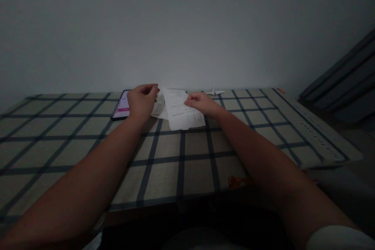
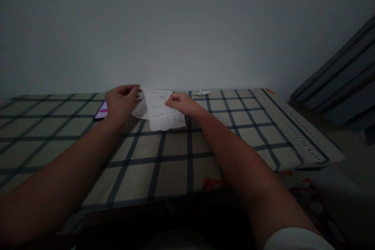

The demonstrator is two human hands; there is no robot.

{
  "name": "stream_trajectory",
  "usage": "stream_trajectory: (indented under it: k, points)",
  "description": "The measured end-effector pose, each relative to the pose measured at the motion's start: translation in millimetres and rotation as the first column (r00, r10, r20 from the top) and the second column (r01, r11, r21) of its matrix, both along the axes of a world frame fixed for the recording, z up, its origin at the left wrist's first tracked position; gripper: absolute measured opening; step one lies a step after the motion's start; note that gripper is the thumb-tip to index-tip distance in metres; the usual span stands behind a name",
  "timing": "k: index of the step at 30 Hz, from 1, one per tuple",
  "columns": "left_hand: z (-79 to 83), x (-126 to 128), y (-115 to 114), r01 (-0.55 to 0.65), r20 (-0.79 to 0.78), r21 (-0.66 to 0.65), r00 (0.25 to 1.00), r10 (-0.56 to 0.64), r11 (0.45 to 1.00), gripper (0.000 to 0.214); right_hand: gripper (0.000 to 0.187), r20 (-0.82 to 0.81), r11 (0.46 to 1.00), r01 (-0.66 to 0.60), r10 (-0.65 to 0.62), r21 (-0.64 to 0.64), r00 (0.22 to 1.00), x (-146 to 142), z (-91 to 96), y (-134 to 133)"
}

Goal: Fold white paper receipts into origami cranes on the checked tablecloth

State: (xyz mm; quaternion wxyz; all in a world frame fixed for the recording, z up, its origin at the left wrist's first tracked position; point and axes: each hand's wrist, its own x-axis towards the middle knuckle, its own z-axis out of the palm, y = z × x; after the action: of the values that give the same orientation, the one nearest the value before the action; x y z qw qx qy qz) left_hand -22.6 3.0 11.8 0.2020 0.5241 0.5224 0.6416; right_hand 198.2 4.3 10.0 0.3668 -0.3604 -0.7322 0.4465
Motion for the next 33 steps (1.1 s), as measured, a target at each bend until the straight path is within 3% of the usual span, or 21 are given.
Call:
stream_trajectory:
  k: [3,5,8,10,18,23,27,33]
  points:
    - [-1.4,8.1,1.5,0.124,0.162,-0.077,0.981,-0.11,0.989,0.031,0.023,-0.042,0.998,0.052,-0.053,-0.024,0.998,-0.1,1.2,-0.2]
    - [-4.0,14.3,0.7,0.272,0.244,-0.137,0.941,-0.234,0.952,0.038,0.023,-0.08,0.997,0.078,-0.08,-0.02,0.994,0.1,0.4,0.8]
    - [-8.7,22.1,-5.1,0.492,0.326,-0.275,0.856,-0.402,0.826,0.042,0.024,-0.101,0.997,0.079,-0.079,-0.009,0.992,0.9,-1.2,2.1]
    - [-10.9,25.6,-10.7,0.563,0.326,-0.324,0.821,-0.469,0.761,0.039,0.023,-0.084,0.998,0.055,-0.057,-0.025,0.995,1.0,-1.1,2.2]
    - [-11.2,27.9,-19.7,0.52,0.283,-0.271,0.847,-0.45,0.81,0.039,0.02,-0.138,0.998,0.066,-0.065,-0.002,0.988,-2.8,-4.6,7.4]
    - [-11.1,28.7,-20.3,0.48,0.204,-0.311,0.876,-0.436,0.82,0.035,0.018,-0.086,0.998,0.061,-0.062,-0.017,0.994,-1.9,-3.9,5.6]
    - [-8.9,28.2,-19.7,0.445,0.227,-0.26,0.891,-0.394,0.857,0.031,0.016,-0.062,0.999,0.038,-0.039,-0.017,0.997,-1.9,-1.5,1.9]
    - [-8.5,27.6,-22.4,0.502,0.144,-0.287,0.865,-0.481,0.816,0.032,0.018,-0.107,0.999,0.028,-0.033,-0.045,0.994,-4.7,-2.3,2.1]
